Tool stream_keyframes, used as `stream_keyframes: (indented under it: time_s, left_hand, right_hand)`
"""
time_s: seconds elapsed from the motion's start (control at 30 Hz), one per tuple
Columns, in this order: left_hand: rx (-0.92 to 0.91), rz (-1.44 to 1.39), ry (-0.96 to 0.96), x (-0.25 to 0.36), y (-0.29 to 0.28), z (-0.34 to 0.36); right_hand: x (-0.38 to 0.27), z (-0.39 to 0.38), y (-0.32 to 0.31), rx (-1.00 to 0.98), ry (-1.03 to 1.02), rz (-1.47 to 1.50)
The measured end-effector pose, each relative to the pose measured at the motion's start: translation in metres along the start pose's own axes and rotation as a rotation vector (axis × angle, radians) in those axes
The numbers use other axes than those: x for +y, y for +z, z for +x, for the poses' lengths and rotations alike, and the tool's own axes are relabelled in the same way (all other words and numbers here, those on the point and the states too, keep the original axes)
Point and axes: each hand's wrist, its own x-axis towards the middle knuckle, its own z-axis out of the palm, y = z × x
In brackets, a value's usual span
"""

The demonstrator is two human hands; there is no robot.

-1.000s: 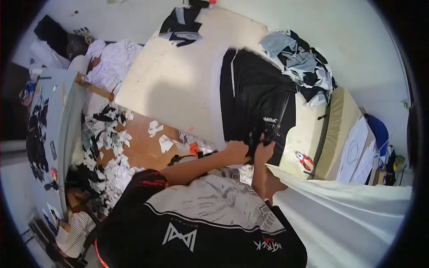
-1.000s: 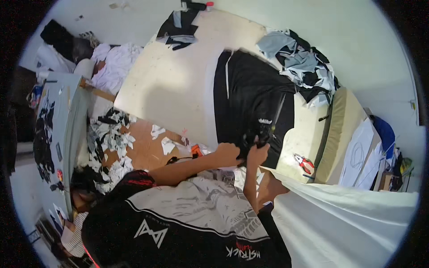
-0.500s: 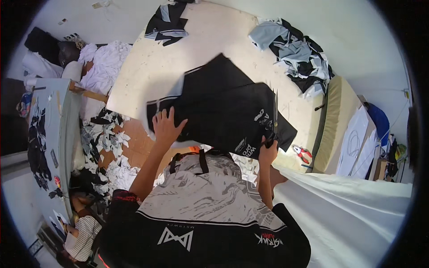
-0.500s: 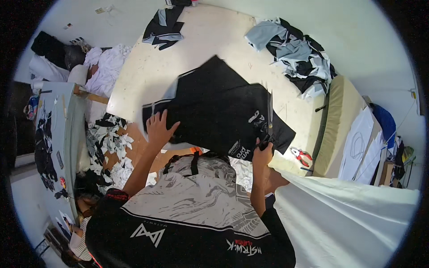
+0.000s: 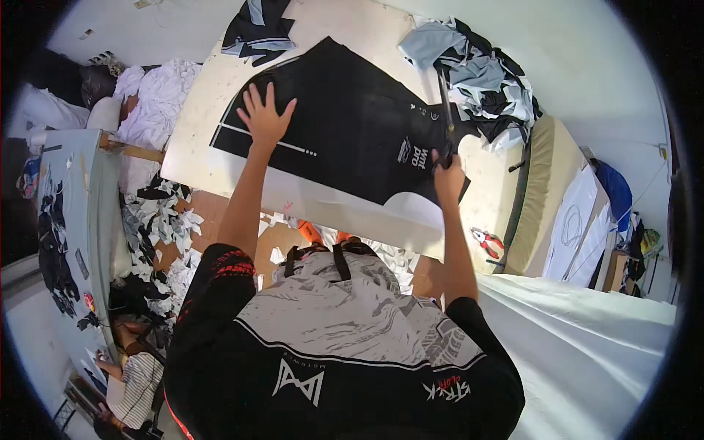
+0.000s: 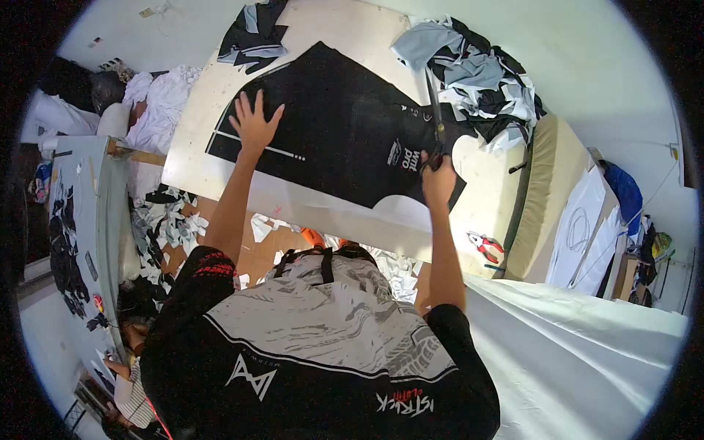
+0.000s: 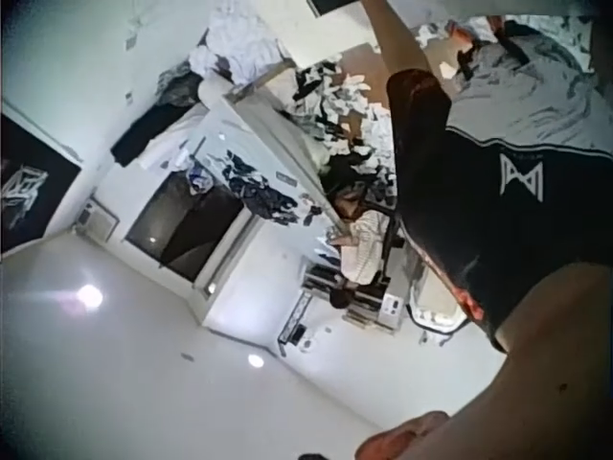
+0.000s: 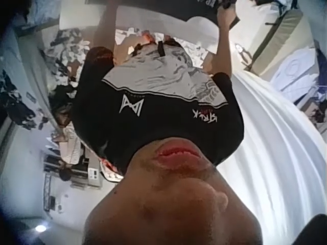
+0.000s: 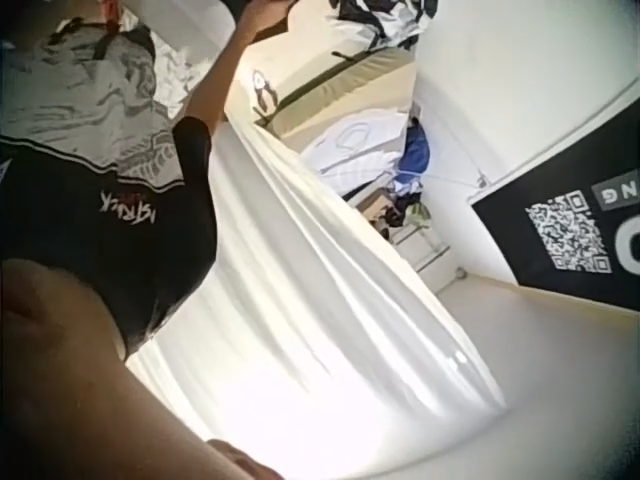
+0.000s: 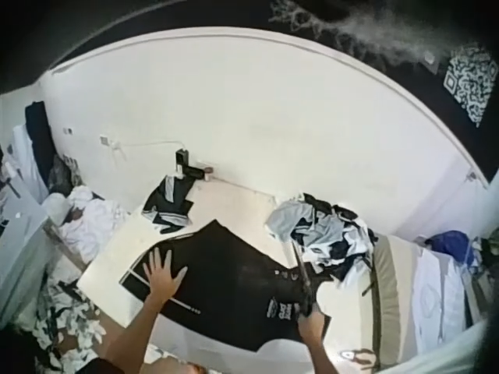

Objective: Cutting out garment pattern pieces from large sheets of fabric using scissors.

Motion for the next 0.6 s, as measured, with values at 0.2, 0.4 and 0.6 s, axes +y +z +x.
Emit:
stream_keyframes:
  time_s: [0.2,0.4,0.6]
  left_hand:
    - [-0.037,0.202,-0.091,-0.082,-0.003,-0.039]
    - [-0.036,0.378,-0.227,-0.104,-0.008,-0.022]
    - [0.092,0.038,0.017,-0.077,-0.029,-0.037]
  right_hand:
    - [-0.007,-0.078,0.041,-0.005,0.178,-0.117]
    - [-0.030,-0.066,0.054,-0.109,0.120,-0.124]
    - [-0.037,-0.101,0.056,-0.033,0.076,0.045]
